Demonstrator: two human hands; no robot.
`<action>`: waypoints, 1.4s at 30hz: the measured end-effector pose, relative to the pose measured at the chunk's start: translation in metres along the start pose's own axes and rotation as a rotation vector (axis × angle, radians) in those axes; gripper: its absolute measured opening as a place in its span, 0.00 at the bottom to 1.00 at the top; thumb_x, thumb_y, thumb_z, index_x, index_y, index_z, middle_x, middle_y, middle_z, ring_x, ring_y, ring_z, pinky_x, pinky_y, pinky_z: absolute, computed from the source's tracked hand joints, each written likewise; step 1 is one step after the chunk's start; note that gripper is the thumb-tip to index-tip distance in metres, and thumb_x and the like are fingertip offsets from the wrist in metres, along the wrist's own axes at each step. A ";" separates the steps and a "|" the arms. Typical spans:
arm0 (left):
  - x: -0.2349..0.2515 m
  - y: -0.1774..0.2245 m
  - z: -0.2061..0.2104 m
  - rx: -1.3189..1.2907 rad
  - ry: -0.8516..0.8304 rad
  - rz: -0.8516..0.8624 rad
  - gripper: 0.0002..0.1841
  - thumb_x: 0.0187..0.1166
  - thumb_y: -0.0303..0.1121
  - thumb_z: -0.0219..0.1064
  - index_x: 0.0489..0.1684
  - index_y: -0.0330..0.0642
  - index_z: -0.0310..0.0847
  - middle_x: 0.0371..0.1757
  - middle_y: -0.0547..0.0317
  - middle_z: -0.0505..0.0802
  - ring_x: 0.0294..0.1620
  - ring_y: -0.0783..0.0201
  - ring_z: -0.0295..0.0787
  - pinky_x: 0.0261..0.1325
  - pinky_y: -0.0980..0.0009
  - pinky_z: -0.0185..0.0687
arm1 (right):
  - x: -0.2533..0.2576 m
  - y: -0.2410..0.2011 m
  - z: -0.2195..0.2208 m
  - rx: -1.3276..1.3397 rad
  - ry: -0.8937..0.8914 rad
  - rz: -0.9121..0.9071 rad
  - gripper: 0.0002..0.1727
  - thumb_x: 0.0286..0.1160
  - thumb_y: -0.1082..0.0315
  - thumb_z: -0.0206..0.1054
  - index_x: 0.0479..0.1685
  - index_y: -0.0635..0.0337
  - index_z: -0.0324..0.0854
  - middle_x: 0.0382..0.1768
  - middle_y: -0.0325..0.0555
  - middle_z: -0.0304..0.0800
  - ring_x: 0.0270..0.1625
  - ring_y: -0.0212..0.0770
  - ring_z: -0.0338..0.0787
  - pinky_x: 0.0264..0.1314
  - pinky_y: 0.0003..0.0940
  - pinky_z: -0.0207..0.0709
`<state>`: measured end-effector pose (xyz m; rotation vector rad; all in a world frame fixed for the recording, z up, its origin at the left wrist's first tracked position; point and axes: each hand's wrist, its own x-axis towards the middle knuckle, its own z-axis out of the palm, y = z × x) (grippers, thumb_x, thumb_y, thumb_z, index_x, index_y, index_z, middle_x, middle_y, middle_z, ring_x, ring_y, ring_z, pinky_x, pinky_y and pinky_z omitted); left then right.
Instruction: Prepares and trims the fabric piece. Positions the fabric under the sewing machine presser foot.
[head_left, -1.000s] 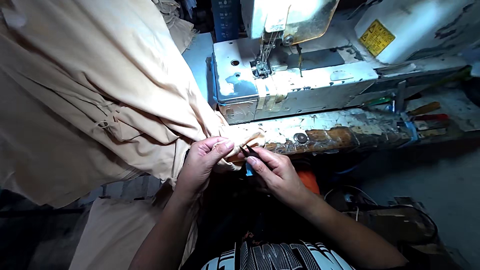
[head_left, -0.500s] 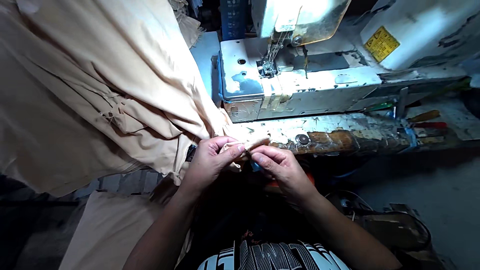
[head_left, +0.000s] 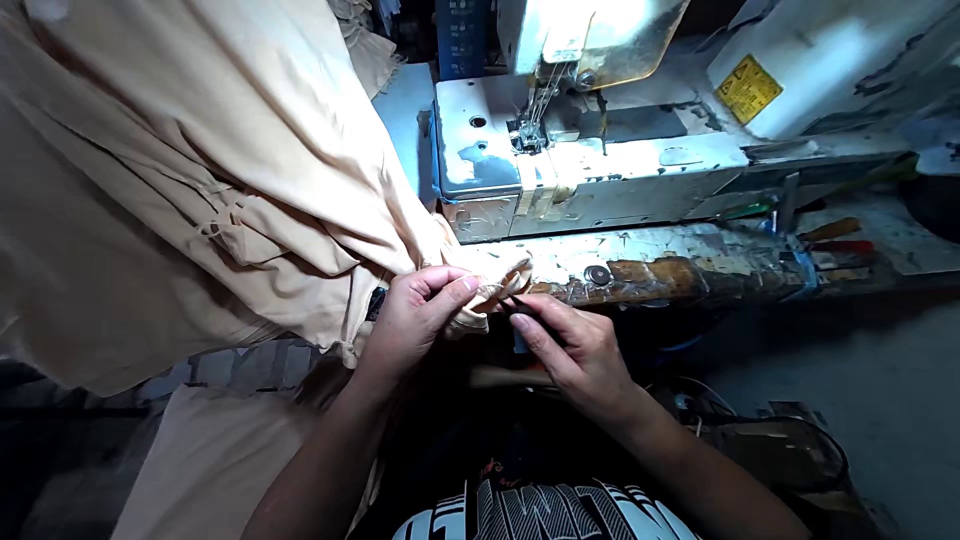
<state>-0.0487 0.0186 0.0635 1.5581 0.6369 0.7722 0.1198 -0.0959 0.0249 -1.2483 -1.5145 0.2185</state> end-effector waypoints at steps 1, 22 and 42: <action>0.000 0.000 0.001 0.010 0.001 0.004 0.09 0.83 0.27 0.63 0.37 0.40 0.92 0.26 0.65 0.90 0.25 0.78 0.83 0.31 0.82 0.80 | 0.000 0.000 0.001 -0.010 -0.005 0.008 0.14 0.87 0.69 0.60 0.49 0.69 0.89 0.35 0.44 0.93 0.38 0.20 0.88 0.46 0.12 0.79; -0.001 0.000 0.003 0.085 0.008 0.048 0.08 0.82 0.27 0.65 0.36 0.41 0.92 0.25 0.67 0.90 0.24 0.79 0.81 0.29 0.84 0.77 | 0.000 0.004 0.004 -0.009 -0.017 0.113 0.14 0.87 0.67 0.59 0.51 0.66 0.89 0.36 0.40 0.93 0.38 0.18 0.87 0.45 0.11 0.78; -0.002 -0.003 0.011 0.175 0.009 0.100 0.05 0.81 0.30 0.69 0.36 0.43 0.90 0.24 0.68 0.89 0.22 0.78 0.81 0.28 0.83 0.79 | 0.007 0.011 0.013 -0.064 0.208 -0.013 0.06 0.69 0.71 0.71 0.36 0.66 0.88 0.29 0.42 0.88 0.32 0.20 0.83 0.36 0.11 0.76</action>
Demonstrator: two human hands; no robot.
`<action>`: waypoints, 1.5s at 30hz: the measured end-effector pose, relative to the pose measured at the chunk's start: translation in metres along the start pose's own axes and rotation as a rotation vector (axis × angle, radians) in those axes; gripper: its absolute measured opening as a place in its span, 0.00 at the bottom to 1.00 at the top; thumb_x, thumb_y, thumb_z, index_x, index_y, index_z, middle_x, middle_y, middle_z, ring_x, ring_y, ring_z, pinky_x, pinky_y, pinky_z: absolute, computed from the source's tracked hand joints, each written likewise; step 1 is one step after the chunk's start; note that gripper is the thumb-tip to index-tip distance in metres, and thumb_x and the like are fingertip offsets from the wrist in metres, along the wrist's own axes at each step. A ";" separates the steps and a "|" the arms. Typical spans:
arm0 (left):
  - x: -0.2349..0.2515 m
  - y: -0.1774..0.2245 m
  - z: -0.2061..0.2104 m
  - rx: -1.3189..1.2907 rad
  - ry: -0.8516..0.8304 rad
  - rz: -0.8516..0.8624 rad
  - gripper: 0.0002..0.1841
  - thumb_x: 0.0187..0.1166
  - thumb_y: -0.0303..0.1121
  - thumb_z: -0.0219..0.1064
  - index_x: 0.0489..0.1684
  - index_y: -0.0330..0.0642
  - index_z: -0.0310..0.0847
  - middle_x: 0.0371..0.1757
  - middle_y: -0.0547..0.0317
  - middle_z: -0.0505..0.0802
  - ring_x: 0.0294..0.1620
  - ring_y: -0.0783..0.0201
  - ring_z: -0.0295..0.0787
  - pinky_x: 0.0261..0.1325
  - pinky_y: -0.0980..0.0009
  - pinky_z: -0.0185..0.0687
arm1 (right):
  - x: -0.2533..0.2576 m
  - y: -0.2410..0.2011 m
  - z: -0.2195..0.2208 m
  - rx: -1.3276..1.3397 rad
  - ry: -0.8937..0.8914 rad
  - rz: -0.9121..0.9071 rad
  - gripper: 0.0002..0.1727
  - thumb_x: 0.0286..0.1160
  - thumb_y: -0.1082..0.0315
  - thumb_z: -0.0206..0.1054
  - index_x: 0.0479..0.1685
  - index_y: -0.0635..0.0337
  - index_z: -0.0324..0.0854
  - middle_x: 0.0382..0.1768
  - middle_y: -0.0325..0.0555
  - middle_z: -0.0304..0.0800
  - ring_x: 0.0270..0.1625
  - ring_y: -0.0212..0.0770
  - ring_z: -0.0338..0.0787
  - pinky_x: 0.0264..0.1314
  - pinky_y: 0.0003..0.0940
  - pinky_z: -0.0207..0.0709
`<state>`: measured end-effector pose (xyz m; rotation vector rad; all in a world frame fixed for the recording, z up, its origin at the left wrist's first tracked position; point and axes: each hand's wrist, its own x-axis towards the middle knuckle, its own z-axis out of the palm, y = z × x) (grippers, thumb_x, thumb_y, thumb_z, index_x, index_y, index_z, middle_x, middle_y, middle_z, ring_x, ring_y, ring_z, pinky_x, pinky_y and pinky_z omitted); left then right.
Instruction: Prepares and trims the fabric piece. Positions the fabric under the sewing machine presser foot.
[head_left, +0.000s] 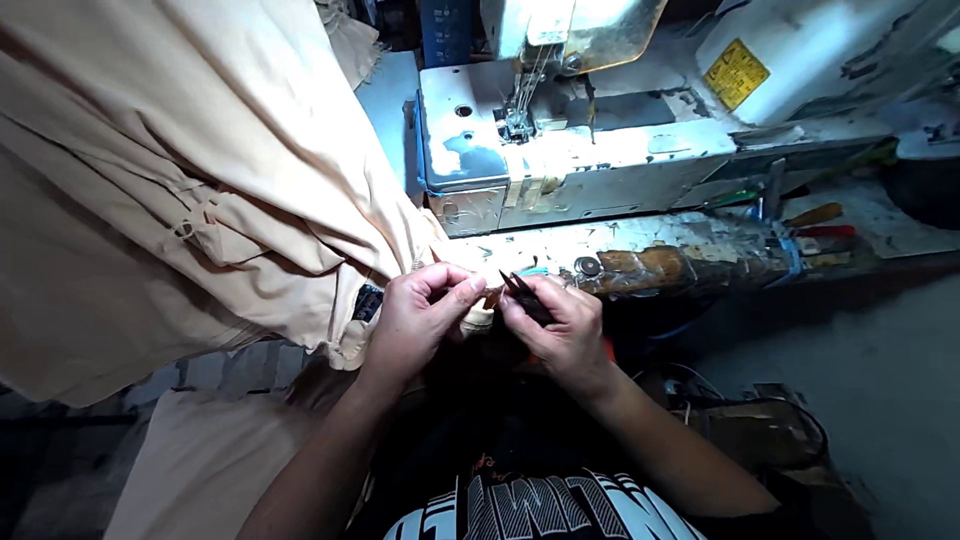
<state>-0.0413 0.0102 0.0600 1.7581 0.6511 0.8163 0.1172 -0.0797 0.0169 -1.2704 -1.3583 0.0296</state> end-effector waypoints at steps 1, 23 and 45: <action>0.000 0.001 0.000 0.006 -0.006 0.010 0.06 0.81 0.30 0.68 0.35 0.43 0.90 0.24 0.69 0.89 0.22 0.78 0.82 0.28 0.83 0.79 | 0.000 -0.001 -0.001 0.072 0.003 0.025 0.05 0.68 0.73 0.70 0.34 0.66 0.87 0.27 0.40 0.87 0.30 0.19 0.82 0.35 0.11 0.75; 0.003 -0.006 -0.005 -0.014 0.003 -0.001 0.09 0.83 0.30 0.67 0.32 0.43 0.90 0.22 0.68 0.87 0.21 0.79 0.78 0.26 0.84 0.74 | -0.006 -0.007 -0.032 0.220 -0.135 0.048 0.10 0.81 0.62 0.70 0.43 0.62 0.87 0.35 0.35 0.90 0.38 0.17 0.86 0.43 0.11 0.80; 0.008 -0.004 -0.027 -0.055 -0.064 -0.020 0.07 0.81 0.27 0.66 0.37 0.42 0.91 0.30 0.66 0.92 0.29 0.77 0.86 0.32 0.82 0.83 | 0.017 0.006 -0.026 0.396 -0.146 0.431 0.18 0.83 0.67 0.65 0.69 0.53 0.78 0.36 0.33 0.86 0.19 0.21 0.75 0.19 0.14 0.70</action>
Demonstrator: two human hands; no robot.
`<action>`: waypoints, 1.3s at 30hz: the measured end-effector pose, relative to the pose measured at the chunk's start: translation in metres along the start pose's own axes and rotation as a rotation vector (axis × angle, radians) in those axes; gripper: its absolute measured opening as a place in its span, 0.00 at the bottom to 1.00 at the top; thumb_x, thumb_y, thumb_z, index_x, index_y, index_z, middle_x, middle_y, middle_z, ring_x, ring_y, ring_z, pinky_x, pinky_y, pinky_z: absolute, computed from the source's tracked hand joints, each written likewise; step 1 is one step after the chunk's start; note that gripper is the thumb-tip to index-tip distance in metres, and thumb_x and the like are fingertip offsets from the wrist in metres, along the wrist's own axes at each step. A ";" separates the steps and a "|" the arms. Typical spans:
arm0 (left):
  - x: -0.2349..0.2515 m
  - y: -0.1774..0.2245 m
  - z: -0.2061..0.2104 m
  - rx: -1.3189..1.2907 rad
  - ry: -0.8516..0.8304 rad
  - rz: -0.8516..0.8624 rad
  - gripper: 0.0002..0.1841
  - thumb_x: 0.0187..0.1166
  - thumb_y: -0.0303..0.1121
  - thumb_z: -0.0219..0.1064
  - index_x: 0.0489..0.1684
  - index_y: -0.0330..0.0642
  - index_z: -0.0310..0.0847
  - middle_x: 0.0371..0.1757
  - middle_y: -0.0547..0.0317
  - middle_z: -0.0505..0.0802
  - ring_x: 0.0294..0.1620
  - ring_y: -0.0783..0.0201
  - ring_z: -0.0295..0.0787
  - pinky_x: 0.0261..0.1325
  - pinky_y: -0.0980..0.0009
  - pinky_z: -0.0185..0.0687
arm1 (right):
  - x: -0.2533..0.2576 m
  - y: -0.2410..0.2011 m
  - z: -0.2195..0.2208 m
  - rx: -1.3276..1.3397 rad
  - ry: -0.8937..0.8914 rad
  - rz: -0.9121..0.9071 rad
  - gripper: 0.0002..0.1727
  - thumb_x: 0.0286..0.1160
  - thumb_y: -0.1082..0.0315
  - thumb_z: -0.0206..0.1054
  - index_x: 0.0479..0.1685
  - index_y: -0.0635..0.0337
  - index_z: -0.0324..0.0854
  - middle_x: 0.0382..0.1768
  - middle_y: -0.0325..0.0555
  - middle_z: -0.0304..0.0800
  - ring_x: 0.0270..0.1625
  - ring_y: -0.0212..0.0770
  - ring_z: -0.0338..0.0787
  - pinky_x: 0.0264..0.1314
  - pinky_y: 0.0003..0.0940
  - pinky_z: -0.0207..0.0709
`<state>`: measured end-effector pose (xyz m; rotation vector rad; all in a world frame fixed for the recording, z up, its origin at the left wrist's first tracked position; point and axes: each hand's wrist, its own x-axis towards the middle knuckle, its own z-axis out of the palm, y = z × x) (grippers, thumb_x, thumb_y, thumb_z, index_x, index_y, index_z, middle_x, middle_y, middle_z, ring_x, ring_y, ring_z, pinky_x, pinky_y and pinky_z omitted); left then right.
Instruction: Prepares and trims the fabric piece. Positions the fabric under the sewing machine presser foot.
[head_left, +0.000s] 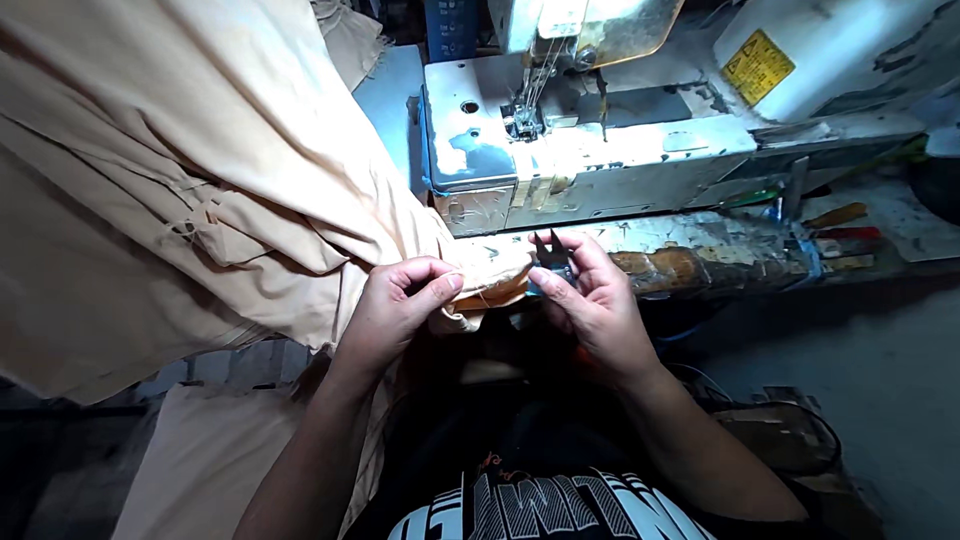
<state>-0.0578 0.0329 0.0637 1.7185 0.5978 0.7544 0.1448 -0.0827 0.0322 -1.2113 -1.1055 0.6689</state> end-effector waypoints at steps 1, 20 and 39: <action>0.000 0.000 0.000 -0.004 0.002 0.003 0.07 0.81 0.27 0.66 0.37 0.42 0.91 0.31 0.66 0.92 0.29 0.77 0.86 0.32 0.82 0.83 | -0.004 -0.001 -0.001 -0.013 0.000 -0.018 0.18 0.85 0.66 0.63 0.71 0.54 0.78 0.35 0.33 0.86 0.19 0.21 0.76 0.20 0.14 0.72; -0.004 -0.005 0.013 -0.057 0.000 0.023 0.07 0.81 0.28 0.67 0.43 0.41 0.92 0.34 0.64 0.94 0.30 0.77 0.87 0.35 0.82 0.84 | -0.027 0.006 0.021 -0.052 -0.152 0.047 0.15 0.89 0.63 0.58 0.60 0.59 0.85 0.23 0.31 0.81 0.18 0.20 0.74 0.20 0.14 0.69; -0.006 -0.007 0.020 0.001 -0.017 0.015 0.04 0.77 0.27 0.71 0.37 0.41 0.92 0.28 0.65 0.92 0.26 0.76 0.85 0.31 0.82 0.82 | -0.017 0.002 0.016 0.746 -0.001 0.436 0.21 0.92 0.52 0.53 0.38 0.55 0.86 0.19 0.34 0.79 0.14 0.21 0.71 0.16 0.14 0.66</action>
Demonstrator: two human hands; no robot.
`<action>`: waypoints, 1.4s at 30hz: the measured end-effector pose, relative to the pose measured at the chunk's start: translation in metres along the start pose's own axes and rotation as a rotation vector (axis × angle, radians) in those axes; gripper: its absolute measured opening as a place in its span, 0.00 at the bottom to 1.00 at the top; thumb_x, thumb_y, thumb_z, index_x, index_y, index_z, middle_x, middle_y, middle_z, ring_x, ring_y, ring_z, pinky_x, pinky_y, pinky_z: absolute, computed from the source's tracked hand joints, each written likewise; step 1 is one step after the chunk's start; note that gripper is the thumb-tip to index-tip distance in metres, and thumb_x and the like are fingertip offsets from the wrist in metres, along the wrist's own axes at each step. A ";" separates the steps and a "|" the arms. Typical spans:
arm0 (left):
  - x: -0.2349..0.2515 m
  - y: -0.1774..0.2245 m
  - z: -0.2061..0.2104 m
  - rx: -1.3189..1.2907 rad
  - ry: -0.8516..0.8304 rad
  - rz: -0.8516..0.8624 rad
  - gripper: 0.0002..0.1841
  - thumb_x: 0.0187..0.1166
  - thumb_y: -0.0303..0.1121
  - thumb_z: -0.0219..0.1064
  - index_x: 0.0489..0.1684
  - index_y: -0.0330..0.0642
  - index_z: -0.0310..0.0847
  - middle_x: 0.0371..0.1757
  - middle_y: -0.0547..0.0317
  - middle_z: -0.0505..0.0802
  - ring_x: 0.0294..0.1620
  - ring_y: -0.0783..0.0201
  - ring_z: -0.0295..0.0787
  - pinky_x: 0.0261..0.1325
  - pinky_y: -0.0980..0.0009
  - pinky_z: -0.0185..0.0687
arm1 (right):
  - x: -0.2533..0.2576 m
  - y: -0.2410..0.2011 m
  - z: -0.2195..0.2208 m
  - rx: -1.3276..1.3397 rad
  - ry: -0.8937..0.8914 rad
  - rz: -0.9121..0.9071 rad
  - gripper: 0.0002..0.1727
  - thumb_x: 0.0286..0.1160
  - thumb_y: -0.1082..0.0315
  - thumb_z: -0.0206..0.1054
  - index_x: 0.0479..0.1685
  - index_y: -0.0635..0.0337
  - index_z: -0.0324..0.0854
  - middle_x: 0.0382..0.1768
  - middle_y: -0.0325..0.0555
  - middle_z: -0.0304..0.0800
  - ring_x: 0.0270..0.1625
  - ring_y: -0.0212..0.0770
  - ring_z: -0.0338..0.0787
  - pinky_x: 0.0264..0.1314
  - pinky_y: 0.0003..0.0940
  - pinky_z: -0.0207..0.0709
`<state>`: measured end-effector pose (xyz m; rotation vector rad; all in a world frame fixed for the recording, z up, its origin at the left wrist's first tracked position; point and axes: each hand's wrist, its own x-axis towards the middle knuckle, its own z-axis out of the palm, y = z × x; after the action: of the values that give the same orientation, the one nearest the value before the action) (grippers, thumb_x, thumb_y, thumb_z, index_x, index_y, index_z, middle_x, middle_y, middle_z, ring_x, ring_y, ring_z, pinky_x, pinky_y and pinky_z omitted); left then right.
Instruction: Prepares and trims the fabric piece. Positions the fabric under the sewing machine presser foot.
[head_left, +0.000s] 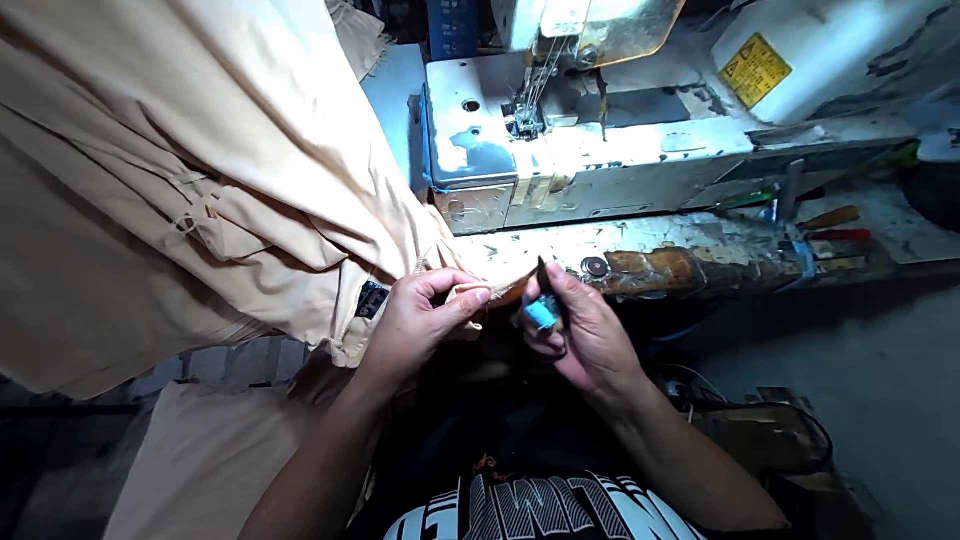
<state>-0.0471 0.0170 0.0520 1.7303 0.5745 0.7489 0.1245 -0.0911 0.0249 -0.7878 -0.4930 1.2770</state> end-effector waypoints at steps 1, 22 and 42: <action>0.000 0.000 -0.001 -0.012 0.014 -0.003 0.04 0.77 0.28 0.71 0.37 0.42 0.92 0.28 0.65 0.91 0.26 0.77 0.84 0.30 0.82 0.81 | -0.001 -0.003 -0.003 -0.105 -0.007 -0.050 0.20 0.92 0.50 0.52 0.44 0.51 0.84 0.20 0.33 0.77 0.15 0.20 0.70 0.17 0.13 0.65; 0.001 0.007 0.003 0.035 0.017 0.024 0.09 0.82 0.28 0.64 0.41 0.42 0.93 0.34 0.67 0.94 0.31 0.78 0.88 0.35 0.81 0.84 | -0.010 0.005 -0.003 -1.062 -0.062 -0.510 0.13 0.88 0.64 0.59 0.47 0.61 0.88 0.27 0.33 0.85 0.21 0.17 0.76 0.25 0.12 0.72; 0.010 0.009 0.020 0.289 0.023 0.123 0.10 0.80 0.30 0.64 0.31 0.43 0.92 0.29 0.73 0.92 0.30 0.86 0.84 0.34 0.87 0.80 | 0.014 0.007 -0.007 -1.385 0.146 -1.107 0.09 0.67 0.69 0.70 0.38 0.64 0.92 0.23 0.46 0.84 0.25 0.35 0.81 0.26 0.24 0.72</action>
<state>-0.0256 0.0079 0.0591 2.0404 0.6196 0.8024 0.1281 -0.0783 0.0141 -1.3854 -1.4697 -0.3242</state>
